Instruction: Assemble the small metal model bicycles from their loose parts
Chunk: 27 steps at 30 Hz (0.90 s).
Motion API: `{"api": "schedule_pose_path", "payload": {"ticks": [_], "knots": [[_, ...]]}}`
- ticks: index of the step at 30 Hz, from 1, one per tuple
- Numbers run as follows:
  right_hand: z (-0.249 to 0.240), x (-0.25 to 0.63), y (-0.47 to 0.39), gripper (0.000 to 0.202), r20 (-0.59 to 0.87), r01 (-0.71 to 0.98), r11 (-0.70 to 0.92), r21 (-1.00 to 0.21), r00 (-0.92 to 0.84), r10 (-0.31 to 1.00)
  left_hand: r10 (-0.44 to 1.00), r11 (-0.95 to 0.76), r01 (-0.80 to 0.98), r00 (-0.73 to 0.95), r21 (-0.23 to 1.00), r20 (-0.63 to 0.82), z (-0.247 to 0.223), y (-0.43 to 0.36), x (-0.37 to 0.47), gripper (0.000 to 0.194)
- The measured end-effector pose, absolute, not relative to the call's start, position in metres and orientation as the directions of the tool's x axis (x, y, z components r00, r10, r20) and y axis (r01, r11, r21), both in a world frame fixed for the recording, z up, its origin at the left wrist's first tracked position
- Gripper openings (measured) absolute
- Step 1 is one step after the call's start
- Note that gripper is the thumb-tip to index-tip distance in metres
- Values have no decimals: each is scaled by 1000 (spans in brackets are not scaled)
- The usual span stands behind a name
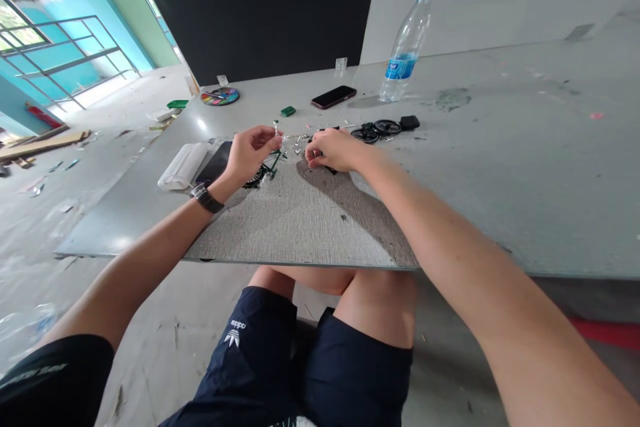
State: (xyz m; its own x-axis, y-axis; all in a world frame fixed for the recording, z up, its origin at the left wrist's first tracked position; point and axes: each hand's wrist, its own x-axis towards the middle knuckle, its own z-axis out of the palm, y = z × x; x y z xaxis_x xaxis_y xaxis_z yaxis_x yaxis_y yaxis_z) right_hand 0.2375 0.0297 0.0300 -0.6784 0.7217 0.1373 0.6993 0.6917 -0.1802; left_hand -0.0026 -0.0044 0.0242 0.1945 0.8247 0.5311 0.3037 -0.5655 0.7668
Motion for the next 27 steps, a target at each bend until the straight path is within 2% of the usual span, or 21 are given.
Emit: {"api": "schedule_pose_path", "payload": {"ticks": [6, 9, 12, 17, 21, 27], "knots": [[28, 231, 25, 18, 105, 698, 703, -134, -696, 711, 826, -564, 313, 194, 764, 530, 25, -5, -2, 20], [28, 228, 22, 19, 129, 704, 693, -156, -681, 721, 825, -565, 302, 194, 768, 530, 24, -3, -2, 21], [32, 226, 18, 16, 196, 710, 660, -244, -631, 751, 827, -563, 285, 186, 776, 531, 23, 0, -3, 22], [40, 220, 7, 27, 329, 584, 617, -528, -529, 782, 847, -532, 260, 156, 806, 509, 24, 2, -4, 22], [41, 211, -1, 37, 511, 524, 651, -549, -406, 758, 862, -506, 193, 156, 841, 483, 26, 3, -5, 18], [42, 198, -14, 43, 582, 394, 638, -661, -267, 768, 879, -468, 158, 182, 869, 440, 29, 0, -6, 14]]}}
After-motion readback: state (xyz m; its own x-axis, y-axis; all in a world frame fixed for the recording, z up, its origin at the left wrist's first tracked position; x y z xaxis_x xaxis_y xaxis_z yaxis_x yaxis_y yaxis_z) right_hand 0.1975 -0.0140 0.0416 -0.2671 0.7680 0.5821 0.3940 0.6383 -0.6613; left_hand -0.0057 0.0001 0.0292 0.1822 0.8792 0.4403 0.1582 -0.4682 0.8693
